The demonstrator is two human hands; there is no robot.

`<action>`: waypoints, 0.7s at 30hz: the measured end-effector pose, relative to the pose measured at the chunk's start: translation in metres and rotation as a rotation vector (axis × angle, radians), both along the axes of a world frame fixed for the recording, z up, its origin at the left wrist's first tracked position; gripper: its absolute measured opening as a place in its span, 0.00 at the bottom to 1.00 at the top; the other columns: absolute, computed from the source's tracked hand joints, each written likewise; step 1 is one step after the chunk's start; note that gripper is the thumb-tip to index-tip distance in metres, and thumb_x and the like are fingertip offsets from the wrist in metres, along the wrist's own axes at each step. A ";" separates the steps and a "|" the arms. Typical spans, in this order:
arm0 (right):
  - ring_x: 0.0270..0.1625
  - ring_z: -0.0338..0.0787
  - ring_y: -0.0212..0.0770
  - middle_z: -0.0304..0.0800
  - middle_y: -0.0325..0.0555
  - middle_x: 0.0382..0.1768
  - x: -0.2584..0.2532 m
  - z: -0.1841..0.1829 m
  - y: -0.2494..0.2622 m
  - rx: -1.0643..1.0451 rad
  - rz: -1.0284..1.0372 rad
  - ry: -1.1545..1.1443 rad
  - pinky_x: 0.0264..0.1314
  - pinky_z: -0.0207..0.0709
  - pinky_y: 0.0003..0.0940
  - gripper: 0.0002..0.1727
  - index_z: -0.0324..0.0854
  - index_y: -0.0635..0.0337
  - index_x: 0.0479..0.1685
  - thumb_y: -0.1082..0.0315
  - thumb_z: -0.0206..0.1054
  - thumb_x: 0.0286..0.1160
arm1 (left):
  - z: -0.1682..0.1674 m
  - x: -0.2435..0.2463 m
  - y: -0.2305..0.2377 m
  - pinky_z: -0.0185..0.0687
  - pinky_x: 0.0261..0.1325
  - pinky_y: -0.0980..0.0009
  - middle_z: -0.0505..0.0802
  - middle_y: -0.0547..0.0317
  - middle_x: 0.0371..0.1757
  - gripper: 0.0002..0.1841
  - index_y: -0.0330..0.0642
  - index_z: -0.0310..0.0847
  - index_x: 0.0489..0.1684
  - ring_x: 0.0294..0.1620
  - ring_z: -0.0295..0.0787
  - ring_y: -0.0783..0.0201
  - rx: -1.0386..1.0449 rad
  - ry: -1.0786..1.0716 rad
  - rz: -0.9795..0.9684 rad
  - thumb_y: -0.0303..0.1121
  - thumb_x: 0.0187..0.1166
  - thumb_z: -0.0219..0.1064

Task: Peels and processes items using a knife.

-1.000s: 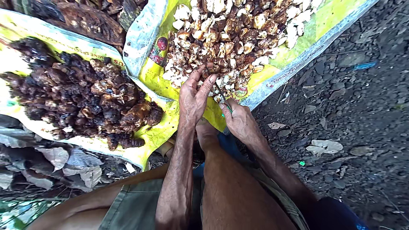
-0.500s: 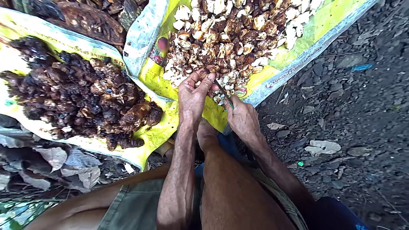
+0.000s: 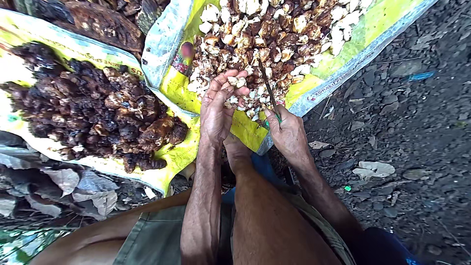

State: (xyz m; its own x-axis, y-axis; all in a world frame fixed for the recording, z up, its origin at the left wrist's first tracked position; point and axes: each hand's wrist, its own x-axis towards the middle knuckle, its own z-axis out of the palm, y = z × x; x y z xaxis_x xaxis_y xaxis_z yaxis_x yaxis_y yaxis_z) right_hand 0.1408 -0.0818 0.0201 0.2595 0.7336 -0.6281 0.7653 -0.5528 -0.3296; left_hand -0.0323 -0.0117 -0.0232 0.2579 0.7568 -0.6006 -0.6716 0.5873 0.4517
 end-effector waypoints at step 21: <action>0.20 0.77 0.43 0.71 0.41 0.15 -0.012 -0.002 -0.009 -0.096 0.080 0.100 0.23 0.68 0.45 0.21 0.78 0.55 0.36 0.48 0.55 0.91 | -0.003 0.003 0.006 0.90 0.59 0.60 0.90 0.42 0.58 0.15 0.32 0.75 0.66 0.54 0.93 0.53 -0.002 0.118 0.000 0.19 0.85 0.53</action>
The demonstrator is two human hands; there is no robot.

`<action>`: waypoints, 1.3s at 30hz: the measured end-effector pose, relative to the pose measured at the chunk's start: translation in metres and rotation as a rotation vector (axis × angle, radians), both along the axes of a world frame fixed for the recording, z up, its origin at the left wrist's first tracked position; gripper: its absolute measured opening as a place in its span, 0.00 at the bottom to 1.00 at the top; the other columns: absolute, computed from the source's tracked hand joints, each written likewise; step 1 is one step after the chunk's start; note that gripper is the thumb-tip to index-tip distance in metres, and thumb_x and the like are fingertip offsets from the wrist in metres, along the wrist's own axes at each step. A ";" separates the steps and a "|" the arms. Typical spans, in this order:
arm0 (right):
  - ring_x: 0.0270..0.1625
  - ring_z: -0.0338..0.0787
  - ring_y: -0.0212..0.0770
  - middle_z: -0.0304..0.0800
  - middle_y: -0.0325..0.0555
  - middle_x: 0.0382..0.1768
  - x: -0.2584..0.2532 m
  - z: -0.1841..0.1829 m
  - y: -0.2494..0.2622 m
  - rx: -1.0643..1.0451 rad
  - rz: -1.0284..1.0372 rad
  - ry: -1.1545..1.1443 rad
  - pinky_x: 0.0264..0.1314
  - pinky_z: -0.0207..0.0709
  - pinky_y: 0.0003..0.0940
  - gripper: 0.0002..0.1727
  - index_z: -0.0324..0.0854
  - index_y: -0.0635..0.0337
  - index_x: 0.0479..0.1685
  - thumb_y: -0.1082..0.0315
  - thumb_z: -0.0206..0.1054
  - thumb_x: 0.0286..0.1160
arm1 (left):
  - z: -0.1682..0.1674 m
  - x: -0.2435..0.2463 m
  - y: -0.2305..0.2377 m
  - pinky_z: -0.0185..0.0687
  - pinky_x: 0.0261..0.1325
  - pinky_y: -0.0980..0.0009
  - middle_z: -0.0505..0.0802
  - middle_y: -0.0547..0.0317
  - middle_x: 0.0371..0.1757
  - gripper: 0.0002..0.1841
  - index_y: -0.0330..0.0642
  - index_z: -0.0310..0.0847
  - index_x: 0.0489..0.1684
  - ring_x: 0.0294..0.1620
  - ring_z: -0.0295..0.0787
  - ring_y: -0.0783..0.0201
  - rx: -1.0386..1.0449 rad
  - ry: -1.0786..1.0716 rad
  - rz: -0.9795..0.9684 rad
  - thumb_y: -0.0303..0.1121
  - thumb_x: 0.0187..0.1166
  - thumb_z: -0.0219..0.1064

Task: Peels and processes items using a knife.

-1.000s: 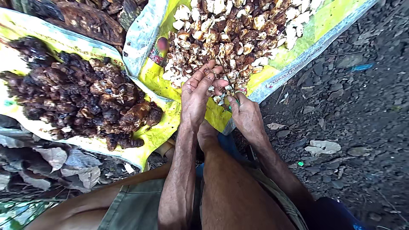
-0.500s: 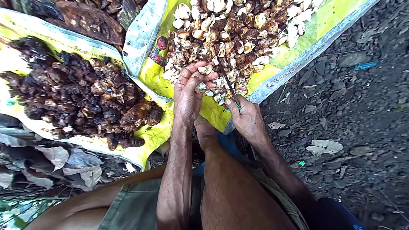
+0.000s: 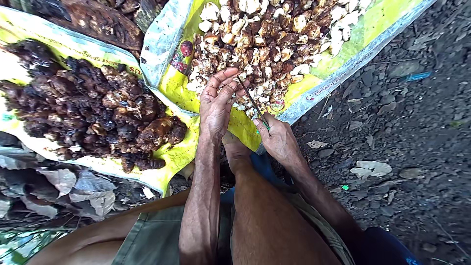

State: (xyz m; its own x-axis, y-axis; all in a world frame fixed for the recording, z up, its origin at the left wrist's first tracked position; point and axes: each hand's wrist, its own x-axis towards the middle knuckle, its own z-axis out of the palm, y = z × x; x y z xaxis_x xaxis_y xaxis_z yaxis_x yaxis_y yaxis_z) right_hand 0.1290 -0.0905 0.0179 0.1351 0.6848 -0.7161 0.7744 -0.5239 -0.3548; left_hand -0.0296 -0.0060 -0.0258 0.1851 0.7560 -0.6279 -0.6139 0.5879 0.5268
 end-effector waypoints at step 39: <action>0.16 0.71 0.35 0.69 0.35 0.14 0.000 0.003 -0.005 0.163 -0.063 0.040 0.20 0.64 0.35 0.20 0.81 0.54 0.39 0.48 0.56 0.90 | 0.010 -0.002 0.002 0.91 0.58 0.57 0.86 0.38 0.68 0.25 0.35 0.69 0.75 0.58 0.92 0.50 -0.025 -0.228 0.067 0.35 0.96 0.30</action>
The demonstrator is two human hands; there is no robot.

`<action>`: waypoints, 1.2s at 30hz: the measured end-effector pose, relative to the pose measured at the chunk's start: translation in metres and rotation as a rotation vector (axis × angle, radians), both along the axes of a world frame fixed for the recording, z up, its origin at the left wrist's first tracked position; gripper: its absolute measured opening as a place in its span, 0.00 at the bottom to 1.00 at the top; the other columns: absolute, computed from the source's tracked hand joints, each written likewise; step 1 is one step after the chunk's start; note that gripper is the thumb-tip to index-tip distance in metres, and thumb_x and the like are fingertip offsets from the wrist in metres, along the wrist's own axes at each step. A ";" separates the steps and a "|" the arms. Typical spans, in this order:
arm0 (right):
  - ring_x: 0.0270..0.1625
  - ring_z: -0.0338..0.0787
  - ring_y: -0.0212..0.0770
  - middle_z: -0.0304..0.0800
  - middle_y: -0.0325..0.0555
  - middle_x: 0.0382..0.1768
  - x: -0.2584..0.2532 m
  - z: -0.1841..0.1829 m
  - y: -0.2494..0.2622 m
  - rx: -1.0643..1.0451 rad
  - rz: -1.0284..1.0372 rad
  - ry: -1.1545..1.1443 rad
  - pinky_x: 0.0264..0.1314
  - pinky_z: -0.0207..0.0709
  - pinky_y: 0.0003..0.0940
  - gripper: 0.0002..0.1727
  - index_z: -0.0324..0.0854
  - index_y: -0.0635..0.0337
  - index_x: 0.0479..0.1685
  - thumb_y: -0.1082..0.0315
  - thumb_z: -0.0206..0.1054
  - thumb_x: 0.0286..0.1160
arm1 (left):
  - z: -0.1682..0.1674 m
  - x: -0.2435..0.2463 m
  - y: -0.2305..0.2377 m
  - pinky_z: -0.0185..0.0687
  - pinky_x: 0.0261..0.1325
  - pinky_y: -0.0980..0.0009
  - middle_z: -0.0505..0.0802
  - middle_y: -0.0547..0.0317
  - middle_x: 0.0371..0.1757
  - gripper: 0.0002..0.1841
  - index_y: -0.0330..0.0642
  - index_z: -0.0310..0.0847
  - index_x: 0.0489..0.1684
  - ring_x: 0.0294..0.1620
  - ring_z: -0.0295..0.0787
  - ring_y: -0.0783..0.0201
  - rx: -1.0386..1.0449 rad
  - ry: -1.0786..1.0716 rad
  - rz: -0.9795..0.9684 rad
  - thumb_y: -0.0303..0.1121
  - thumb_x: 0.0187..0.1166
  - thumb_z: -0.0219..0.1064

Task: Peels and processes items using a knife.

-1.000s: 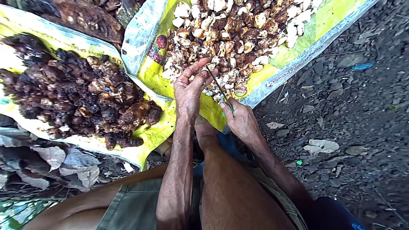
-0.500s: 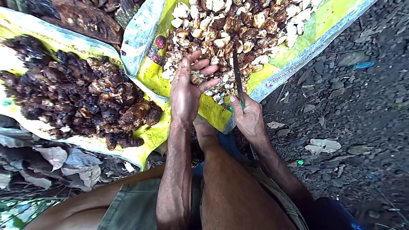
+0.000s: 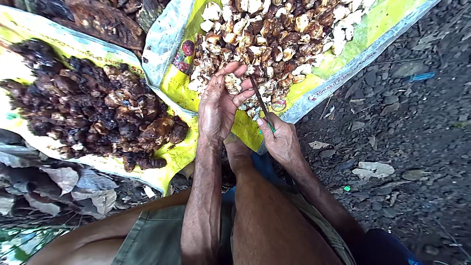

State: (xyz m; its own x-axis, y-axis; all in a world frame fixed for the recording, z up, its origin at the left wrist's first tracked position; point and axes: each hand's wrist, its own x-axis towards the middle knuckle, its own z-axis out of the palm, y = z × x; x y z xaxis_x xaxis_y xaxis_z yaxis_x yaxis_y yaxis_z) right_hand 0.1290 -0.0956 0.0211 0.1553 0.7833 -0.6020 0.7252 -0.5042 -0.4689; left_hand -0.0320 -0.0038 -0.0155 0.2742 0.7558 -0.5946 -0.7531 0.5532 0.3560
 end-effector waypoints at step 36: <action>0.17 0.71 0.34 0.66 0.34 0.14 -0.001 -0.004 -0.004 -0.019 0.031 0.064 0.21 0.64 0.34 0.21 0.77 0.53 0.32 0.48 0.55 0.90 | -0.001 0.000 -0.002 0.83 0.60 0.61 0.83 0.48 0.65 0.29 0.38 0.70 0.80 0.53 0.85 0.58 -0.009 0.074 -0.016 0.34 0.92 0.27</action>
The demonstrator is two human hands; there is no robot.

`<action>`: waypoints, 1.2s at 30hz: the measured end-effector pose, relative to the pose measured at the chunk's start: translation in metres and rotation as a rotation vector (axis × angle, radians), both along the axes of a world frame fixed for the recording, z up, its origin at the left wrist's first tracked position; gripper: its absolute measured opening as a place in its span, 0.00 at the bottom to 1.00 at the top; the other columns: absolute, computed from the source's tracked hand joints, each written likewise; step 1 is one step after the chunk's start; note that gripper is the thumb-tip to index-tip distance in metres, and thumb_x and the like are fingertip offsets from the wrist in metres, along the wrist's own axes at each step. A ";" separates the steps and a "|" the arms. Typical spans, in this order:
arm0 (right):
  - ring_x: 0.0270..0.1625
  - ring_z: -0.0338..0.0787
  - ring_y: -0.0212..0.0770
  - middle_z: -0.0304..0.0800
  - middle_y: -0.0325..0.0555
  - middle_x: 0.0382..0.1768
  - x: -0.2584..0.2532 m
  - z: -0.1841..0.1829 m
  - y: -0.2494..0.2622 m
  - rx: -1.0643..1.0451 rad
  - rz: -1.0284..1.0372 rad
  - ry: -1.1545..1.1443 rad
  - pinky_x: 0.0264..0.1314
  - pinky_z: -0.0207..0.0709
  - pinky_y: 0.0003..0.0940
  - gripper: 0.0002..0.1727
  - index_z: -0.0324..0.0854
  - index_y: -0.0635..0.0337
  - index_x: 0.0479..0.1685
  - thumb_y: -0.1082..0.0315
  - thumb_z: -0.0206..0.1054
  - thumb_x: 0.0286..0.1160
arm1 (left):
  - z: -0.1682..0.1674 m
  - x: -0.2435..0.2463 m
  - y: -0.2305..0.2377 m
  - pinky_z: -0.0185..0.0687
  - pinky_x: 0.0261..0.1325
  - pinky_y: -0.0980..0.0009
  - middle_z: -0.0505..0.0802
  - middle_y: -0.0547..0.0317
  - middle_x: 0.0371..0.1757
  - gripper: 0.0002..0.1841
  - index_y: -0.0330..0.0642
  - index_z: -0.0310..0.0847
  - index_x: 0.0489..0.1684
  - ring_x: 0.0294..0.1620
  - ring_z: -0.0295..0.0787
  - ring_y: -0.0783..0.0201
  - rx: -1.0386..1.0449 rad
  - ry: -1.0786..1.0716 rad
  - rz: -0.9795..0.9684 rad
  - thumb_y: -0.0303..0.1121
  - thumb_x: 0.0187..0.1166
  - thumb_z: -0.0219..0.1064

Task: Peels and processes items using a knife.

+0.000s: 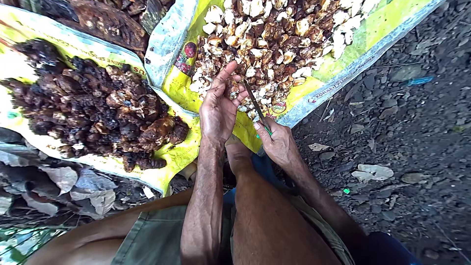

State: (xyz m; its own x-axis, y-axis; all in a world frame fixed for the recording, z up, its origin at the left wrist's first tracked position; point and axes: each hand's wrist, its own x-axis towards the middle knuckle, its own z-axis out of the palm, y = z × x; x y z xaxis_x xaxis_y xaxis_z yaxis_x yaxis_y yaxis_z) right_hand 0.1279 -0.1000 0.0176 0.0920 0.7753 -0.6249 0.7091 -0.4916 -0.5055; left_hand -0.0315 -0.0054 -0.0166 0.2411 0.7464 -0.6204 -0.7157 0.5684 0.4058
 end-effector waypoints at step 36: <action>0.18 0.71 0.34 0.67 0.35 0.15 0.001 -0.003 0.002 -0.102 -0.011 0.054 0.22 0.65 0.35 0.21 0.77 0.52 0.31 0.49 0.55 0.90 | 0.007 0.000 0.002 0.87 0.68 0.57 0.88 0.35 0.64 0.17 0.32 0.69 0.73 0.63 0.91 0.47 -0.025 0.060 0.003 0.27 0.94 0.45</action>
